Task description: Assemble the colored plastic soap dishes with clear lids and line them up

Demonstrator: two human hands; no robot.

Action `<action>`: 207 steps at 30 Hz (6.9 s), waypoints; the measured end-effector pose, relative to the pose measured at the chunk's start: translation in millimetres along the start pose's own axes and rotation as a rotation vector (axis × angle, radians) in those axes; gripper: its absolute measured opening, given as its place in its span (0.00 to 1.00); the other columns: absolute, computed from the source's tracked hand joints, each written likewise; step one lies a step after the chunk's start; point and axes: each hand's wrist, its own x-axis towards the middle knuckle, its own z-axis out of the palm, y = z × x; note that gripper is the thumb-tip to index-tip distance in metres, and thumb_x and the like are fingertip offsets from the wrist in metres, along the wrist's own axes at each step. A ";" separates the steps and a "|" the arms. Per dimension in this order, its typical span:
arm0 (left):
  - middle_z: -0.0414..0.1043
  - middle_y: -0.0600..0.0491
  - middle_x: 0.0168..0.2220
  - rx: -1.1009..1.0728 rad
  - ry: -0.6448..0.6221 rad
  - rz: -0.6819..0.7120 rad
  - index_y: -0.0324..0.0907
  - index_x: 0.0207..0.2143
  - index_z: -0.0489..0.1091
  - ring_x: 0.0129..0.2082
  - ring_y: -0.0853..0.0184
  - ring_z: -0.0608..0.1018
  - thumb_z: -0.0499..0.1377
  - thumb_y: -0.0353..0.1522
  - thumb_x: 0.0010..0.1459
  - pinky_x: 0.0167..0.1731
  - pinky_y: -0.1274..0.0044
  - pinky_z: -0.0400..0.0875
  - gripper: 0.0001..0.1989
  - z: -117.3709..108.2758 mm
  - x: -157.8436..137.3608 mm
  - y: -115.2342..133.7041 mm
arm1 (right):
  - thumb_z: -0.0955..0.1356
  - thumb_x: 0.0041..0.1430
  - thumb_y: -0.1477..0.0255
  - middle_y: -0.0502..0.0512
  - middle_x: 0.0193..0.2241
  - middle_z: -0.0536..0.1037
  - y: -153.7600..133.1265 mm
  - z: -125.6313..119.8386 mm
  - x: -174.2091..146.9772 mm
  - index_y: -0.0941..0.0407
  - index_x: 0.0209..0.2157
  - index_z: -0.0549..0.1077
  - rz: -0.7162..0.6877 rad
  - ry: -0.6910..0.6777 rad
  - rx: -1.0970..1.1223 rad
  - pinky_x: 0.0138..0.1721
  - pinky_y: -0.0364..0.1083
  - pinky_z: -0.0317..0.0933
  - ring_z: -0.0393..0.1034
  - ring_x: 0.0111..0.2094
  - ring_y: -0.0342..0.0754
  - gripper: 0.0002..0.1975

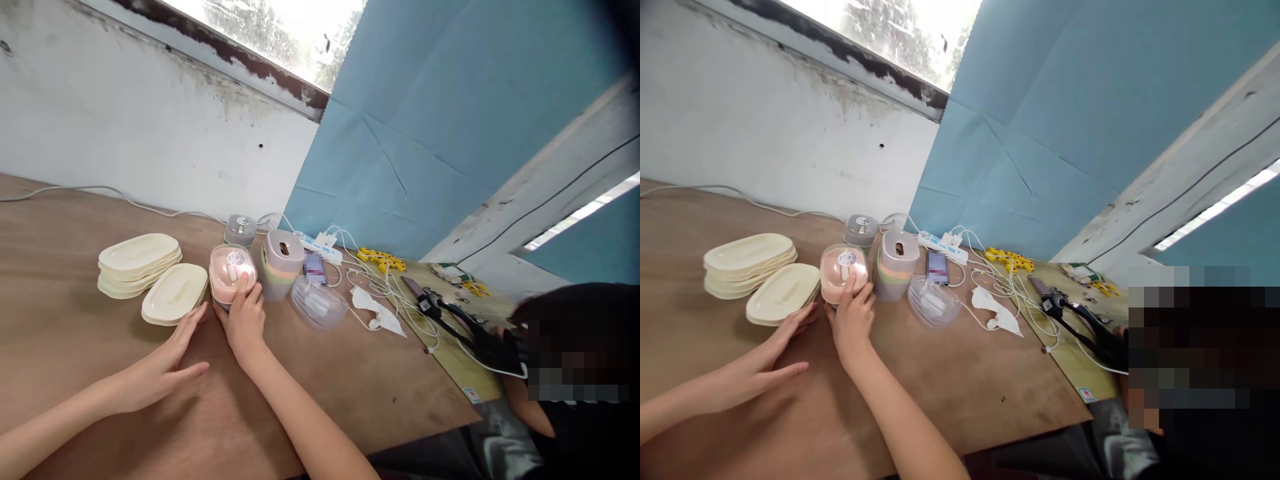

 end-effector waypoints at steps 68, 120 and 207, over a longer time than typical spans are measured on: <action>0.57 0.56 0.66 0.194 -0.373 0.358 0.48 0.37 0.71 0.68 0.58 0.53 0.56 0.25 0.53 0.65 0.55 0.48 0.12 -26.3 3.2 54.3 | 0.66 0.61 0.69 0.65 0.50 0.72 162.8 -67.5 -38.2 0.57 0.50 0.69 -0.156 0.549 -0.091 0.53 0.62 0.60 0.64 0.55 0.62 0.16; 0.39 0.44 0.70 0.236 -0.297 0.137 0.52 0.69 0.29 0.68 0.48 0.52 0.62 0.38 0.57 0.62 0.55 0.57 0.49 -22.8 1.1 42.1 | 0.65 0.63 0.60 0.63 0.66 0.55 111.4 -60.3 -58.0 0.51 0.61 0.63 -0.474 -0.595 0.812 0.63 0.61 0.49 0.51 0.66 0.55 0.26; 0.65 0.44 0.60 -0.324 0.306 0.306 0.48 0.63 0.58 0.57 0.50 0.71 0.72 0.40 0.42 0.58 0.63 0.66 0.47 -22.6 4.0 38.2 | 0.77 0.48 0.64 0.60 0.63 0.43 122.4 -48.3 -58.5 0.43 0.57 0.46 -0.310 -0.596 1.360 0.62 0.64 0.52 0.51 0.65 0.59 0.44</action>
